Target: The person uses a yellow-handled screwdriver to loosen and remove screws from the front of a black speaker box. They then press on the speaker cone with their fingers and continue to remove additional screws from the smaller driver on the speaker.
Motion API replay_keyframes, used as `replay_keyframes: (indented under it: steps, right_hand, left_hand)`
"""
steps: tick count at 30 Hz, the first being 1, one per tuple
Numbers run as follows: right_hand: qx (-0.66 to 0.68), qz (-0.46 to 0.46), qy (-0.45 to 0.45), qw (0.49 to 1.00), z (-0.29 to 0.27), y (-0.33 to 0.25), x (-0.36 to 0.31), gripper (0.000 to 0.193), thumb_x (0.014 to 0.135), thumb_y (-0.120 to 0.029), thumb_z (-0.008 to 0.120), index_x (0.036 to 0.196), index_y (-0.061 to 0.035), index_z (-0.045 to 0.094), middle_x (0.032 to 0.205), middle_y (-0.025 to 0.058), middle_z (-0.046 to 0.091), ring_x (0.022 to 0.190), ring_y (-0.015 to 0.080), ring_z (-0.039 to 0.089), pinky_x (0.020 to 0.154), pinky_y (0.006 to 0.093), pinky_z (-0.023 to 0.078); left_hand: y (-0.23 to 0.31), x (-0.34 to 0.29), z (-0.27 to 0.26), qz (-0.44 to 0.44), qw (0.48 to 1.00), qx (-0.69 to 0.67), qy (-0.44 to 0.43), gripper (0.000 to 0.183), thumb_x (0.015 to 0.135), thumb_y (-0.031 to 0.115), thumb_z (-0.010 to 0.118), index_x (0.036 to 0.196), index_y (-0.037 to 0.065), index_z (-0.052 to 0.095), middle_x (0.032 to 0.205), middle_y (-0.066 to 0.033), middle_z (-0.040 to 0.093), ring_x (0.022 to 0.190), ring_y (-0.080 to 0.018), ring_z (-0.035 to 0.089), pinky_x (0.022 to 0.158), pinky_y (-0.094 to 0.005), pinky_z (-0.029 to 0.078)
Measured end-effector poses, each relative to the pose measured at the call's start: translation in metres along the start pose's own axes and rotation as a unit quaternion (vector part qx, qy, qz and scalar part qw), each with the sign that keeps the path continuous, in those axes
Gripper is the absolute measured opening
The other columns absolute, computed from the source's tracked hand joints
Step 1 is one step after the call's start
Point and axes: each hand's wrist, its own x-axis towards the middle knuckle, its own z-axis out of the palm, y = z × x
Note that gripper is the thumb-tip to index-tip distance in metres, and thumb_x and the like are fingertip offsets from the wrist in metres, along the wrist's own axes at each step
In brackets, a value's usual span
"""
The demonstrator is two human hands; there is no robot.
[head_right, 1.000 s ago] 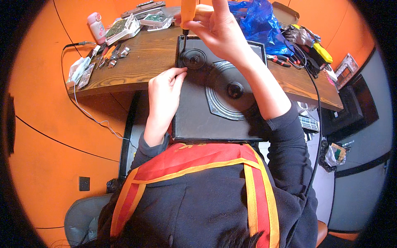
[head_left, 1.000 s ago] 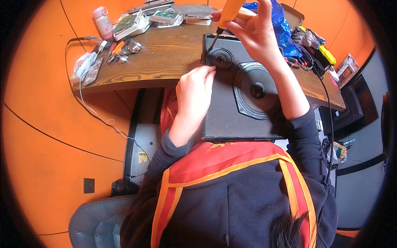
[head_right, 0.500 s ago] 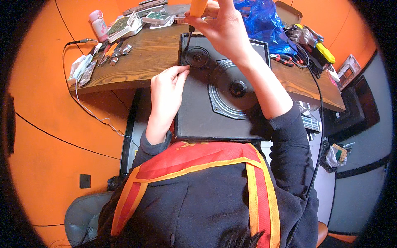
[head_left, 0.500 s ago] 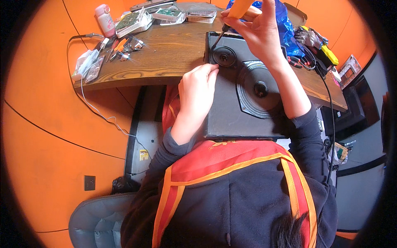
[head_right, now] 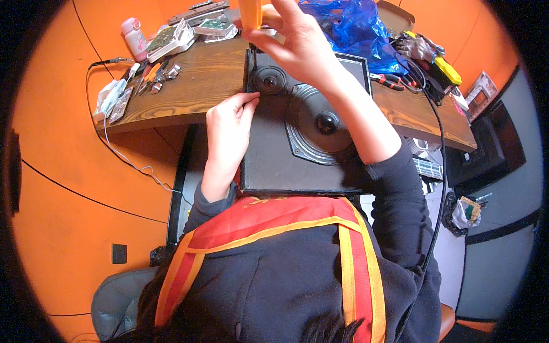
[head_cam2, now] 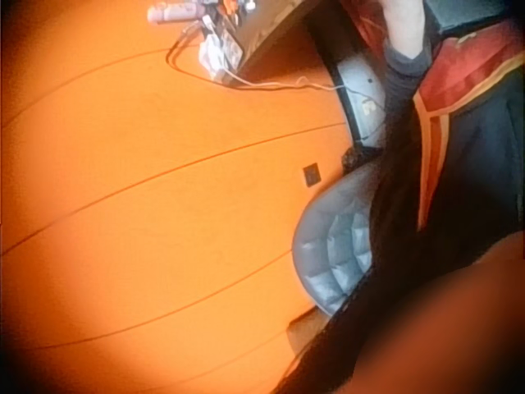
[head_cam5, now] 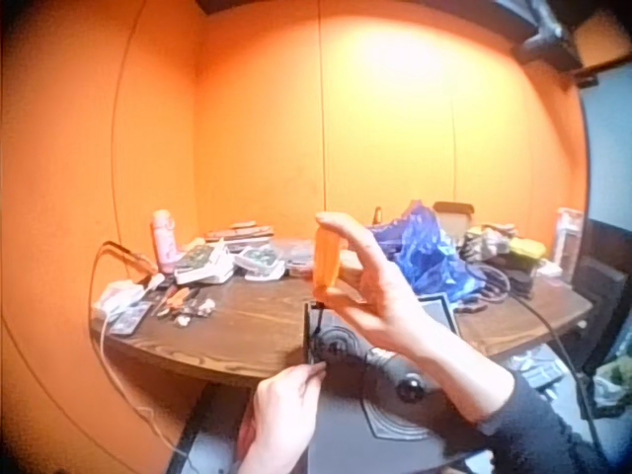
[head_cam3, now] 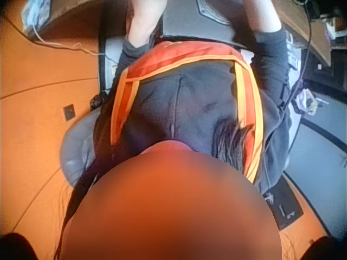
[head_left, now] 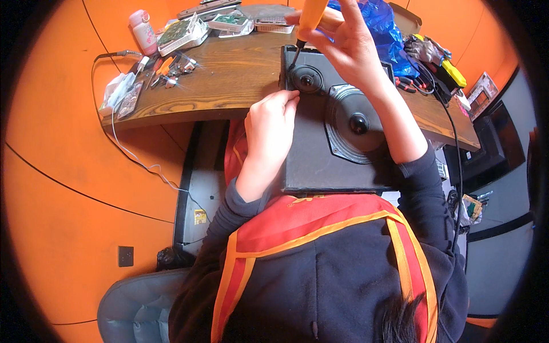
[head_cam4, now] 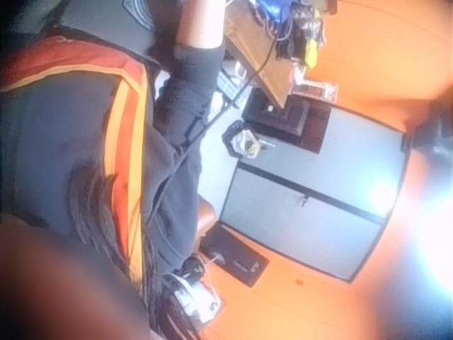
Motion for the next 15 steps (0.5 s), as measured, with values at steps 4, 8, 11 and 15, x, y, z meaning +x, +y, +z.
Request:
replay_keyframes:
  steps: [4, 8, 11, 15]
  right_hand:
    - [0.059, 0.033, 0.032, 0.997, 0.000, 0.004, -0.002, 0.081, 0.081, 0.014, 0.054, 0.143, -0.0177, 0.012, 0.122, 0.0104, 0.045, 0.107, 0.0218, 0.055, 0.091, 0.0367, 0.046]
    - [0.012, -0.059, -0.023, 0.998, -0.006, -0.018, -0.010, 0.088, 0.084, 0.012, 0.051, 0.143, -0.0243, -0.004, 0.111, 0.0173, 0.049, 0.099, 0.0236, 0.058, 0.086, 0.0381, 0.050]
    - [0.029, -0.068, 0.013, 0.997, -0.005, -0.067, -0.037, 0.062, 0.087, 0.001, 0.052, 0.134, -0.0185, 0.018, 0.102, 0.0151, 0.055, 0.089, 0.0237, 0.060, 0.077, 0.0349, 0.051]
    - [0.215, -0.215, -0.082, 0.949, 0.018, -0.135, -0.068, 0.060, 0.086, 0.001, 0.052, 0.133, -0.0180, 0.020, 0.099, 0.0139, 0.054, 0.086, 0.0224, 0.058, 0.074, 0.0339, 0.049]
  left_hand:
    - [0.001, -0.001, -0.001, -0.017, 1.000, 0.004, -0.009, 0.013, 0.082, 0.013, 0.060, 0.088, 0.004, 0.067, 0.084, -0.0162, 0.064, 0.076, -0.0352, 0.062, 0.065, -0.0400, 0.049]
    - [0.001, 0.002, -0.002, -0.008, 1.000, 0.011, -0.009, 0.013, 0.082, 0.011, 0.061, 0.089, 0.003, 0.067, 0.080, -0.0166, 0.064, 0.070, -0.0302, 0.062, 0.062, -0.0364, 0.048]
    - [0.001, 0.000, -0.002, 0.009, 1.000, 0.020, 0.000, 0.013, 0.081, 0.008, 0.062, 0.091, 0.001, 0.067, 0.076, -0.0173, 0.065, 0.062, -0.0211, 0.063, 0.058, -0.0291, 0.047]
    - [0.000, -0.001, -0.001, 0.005, 1.000, 0.003, 0.004, 0.013, 0.082, 0.007, 0.062, 0.092, -0.001, 0.067, 0.075, -0.0155, 0.066, 0.062, -0.0154, 0.063, 0.059, -0.0261, 0.047]
